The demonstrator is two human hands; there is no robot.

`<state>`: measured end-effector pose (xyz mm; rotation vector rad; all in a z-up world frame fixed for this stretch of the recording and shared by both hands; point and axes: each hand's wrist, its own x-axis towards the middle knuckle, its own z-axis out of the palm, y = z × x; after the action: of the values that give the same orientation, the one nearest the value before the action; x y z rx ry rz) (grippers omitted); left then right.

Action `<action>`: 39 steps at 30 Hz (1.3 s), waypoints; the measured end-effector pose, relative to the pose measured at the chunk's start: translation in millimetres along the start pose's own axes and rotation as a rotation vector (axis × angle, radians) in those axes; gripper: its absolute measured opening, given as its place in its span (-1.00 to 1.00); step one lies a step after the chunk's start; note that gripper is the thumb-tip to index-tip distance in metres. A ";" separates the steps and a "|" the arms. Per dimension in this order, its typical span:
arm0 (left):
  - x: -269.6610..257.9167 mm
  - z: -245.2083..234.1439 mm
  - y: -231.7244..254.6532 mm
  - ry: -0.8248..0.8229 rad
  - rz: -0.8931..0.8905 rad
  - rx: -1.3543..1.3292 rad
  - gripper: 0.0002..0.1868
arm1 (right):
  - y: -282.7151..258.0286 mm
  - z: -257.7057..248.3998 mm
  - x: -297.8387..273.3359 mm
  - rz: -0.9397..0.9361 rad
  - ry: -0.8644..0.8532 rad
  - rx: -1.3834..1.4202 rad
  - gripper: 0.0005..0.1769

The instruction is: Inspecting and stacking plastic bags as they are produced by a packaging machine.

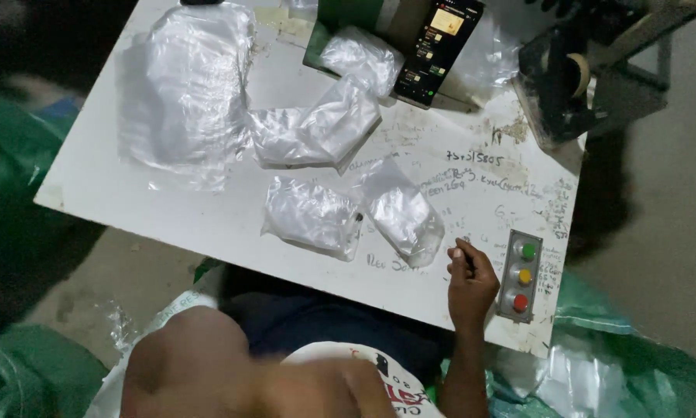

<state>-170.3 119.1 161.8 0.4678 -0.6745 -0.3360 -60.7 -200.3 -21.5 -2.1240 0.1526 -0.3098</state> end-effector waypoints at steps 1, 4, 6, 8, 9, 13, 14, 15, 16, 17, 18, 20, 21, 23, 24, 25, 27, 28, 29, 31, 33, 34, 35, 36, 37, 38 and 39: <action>21.2 12.1 8.8 -0.008 -0.002 0.002 -0.75 | -0.9 -0.1 1.0 -0.003 0.008 0.003 -0.71; 58.3 11.6 13.3 0.388 0.239 0.680 -0.85 | -7.6 -1.8 7.3 0.106 0.016 0.047 -0.67; 47.9 -41.9 -9.3 0.559 0.181 1.333 -0.80 | -17.3 -1.1 14.1 0.154 0.074 0.121 -0.68; 21.7 -92.8 -35.7 0.581 0.038 1.525 -0.84 | -30.7 2.6 21.9 -0.095 0.027 0.055 -0.70; 4.9 -116.2 -49.1 0.634 -0.120 1.705 -0.81 | -37.3 4.1 22.9 -0.339 -0.048 -0.027 -0.72; -27.6 -172.2 -68.9 0.466 -0.066 1.949 -0.64 | -47.9 27.2 31.9 -0.640 -0.365 -0.332 -0.36; -29.7 -183.1 -71.3 0.421 -0.153 2.098 -0.48 | -50.5 36.2 34.9 -0.605 -0.439 -0.433 -0.29; -34.4 -191.1 -76.5 0.379 -0.253 2.238 -0.32 | -52.2 42.6 35.1 -0.566 -0.521 -0.539 -0.21; -38.8 -205.3 -78.2 0.387 -0.255 2.242 -0.32 | -49.9 47.6 41.2 -0.572 -0.526 -0.535 -0.21; -41.8 -219.7 -81.5 0.356 -0.206 2.282 -0.47 | -47.3 50.6 47.9 -0.626 -0.432 -0.516 -0.40; -44.7 -234.2 -84.9 0.323 -0.156 2.321 -0.62 | -44.6 53.7 54.8 -0.679 -0.338 -0.495 -0.57; -38.8 -230.9 -86.4 0.336 -0.101 2.297 -0.71 | -16.3 52.9 59.7 -0.543 -0.288 -0.309 -0.60; -32.9 -230.7 -86.1 0.346 -0.048 2.277 -0.80 | -2.8 52.6 65.3 -0.406 -0.235 -0.118 -0.61; -18.4 -217.2 -77.3 0.528 -0.299 1.930 -0.73 | 7.8 38.8 74.6 -0.241 -0.308 0.124 -0.67; -13.2 -209.6 -74.1 0.678 -0.527 1.552 -0.60 | 14.0 31.7 77.9 -0.066 -0.382 0.366 -0.71; -5.4 -214.3 -66.9 0.682 -0.534 1.545 -0.60 | 10.6 29.3 80.5 -0.059 -0.388 0.362 -0.71; 10.2 -224.6 -53.5 0.690 -0.648 1.032 -0.58 | 5.2 24.4 85.2 0.051 -0.576 0.649 -0.60; 12.0 -228.4 -56.4 0.692 -0.654 1.027 -0.58 | -8.1 33.1 84.4 0.059 -0.577 0.648 -0.60; 17.6 -234.4 -57.7 0.787 -0.707 0.768 -0.49 | -22.1 42.5 86.9 0.020 -0.734 0.583 -0.57; 11.1 -257.9 -69.5 0.861 -0.750 0.513 -0.39 | -35.7 62.0 90.0 -0.027 -0.879 0.517 -0.54; -12.6 -295.2 -88.3 0.857 -0.812 0.339 -0.08 | -35.5 84.9 92.6 -0.034 -1.048 0.395 -0.58; -3.0 -271.5 -78.3 0.850 -0.809 0.349 -0.08 | -42.5 85.8 89.8 -0.044 -1.041 0.397 -0.58; 5.0 -247.3 -68.7 0.813 -0.807 0.471 -0.34 | -49.0 87.4 86.3 -0.015 -1.051 0.395 -0.58; 12.7 -223.4 -59.4 0.774 -0.803 0.592 -0.50 | -55.5 89.4 82.9 0.013 -1.062 0.394 -0.59; 17.8 -212.7 -53.2 0.775 -0.801 0.595 -0.50 | -68.2 84.7 81.6 0.010 -1.062 0.394 -0.59; 23.0 -202.2 -47.2 0.755 -0.807 0.674 -0.61 | -80.7 80.1 80.4 0.020 -1.022 0.360 -0.44; 28.1 -191.9 -40.5 0.736 -0.813 0.754 -0.70 | -93.1 76.2 79.0 0.030 -0.982 0.328 -0.25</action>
<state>-28.4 130.6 24.1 1.5088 0.1799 -0.6224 35.3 -106.3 30.1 -1.7269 -0.4112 0.6883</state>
